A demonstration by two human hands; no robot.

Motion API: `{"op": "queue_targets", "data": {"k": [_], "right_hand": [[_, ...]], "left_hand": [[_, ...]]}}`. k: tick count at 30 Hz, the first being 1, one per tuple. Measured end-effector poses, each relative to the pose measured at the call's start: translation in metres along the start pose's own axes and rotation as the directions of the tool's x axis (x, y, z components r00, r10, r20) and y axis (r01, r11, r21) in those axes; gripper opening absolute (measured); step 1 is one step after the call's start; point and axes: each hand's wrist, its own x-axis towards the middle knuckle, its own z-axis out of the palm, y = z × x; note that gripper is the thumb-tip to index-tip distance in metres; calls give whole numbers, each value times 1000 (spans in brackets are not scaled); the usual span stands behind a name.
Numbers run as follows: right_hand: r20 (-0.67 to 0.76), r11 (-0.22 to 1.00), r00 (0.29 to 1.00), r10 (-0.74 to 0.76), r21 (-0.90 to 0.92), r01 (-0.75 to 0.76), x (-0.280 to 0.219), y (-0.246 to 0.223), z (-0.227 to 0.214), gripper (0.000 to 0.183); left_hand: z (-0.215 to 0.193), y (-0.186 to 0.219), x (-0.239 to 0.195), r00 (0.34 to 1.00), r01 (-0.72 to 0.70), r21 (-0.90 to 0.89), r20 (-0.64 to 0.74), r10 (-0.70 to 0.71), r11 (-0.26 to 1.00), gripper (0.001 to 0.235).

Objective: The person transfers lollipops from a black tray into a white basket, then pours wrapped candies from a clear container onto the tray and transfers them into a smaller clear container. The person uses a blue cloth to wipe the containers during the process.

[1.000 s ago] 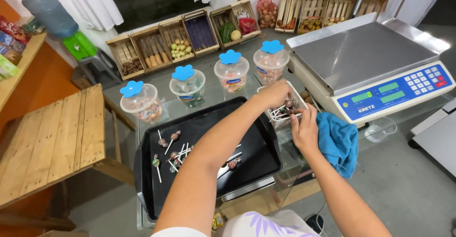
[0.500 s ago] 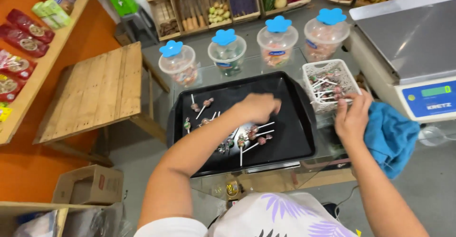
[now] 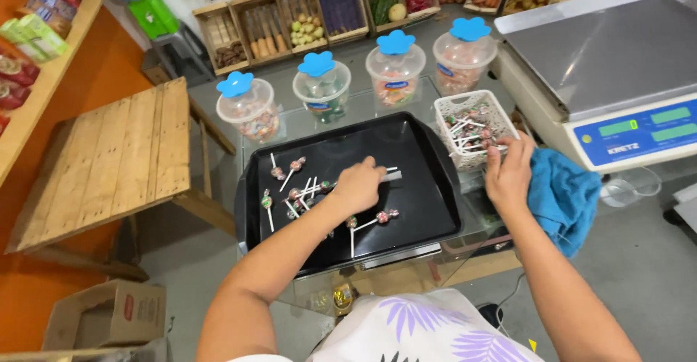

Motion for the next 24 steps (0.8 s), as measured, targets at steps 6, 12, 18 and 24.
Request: {"op": "queue_targets", "data": {"k": [6,12,18,24], "right_hand": [[-8,998,998,56,-19,-56,-1,0,3,24],[9,997,997,82,-13,-82,5,-16,-5,19],[-2,997,997,74,-30,-74,-2,5,8,28],[-47,999,998,48,23,-47,4,-6,0,39]], "left_hand": [[-50,59,82,926,-191,-210,-362,106,959,15],[-25,115,170,961,-261,-19,88,262,965,28],[-9,88,224,942,-228,36,261,211,973,42],[-32,85,209,949,-240,0,210,235,971,41]]}}
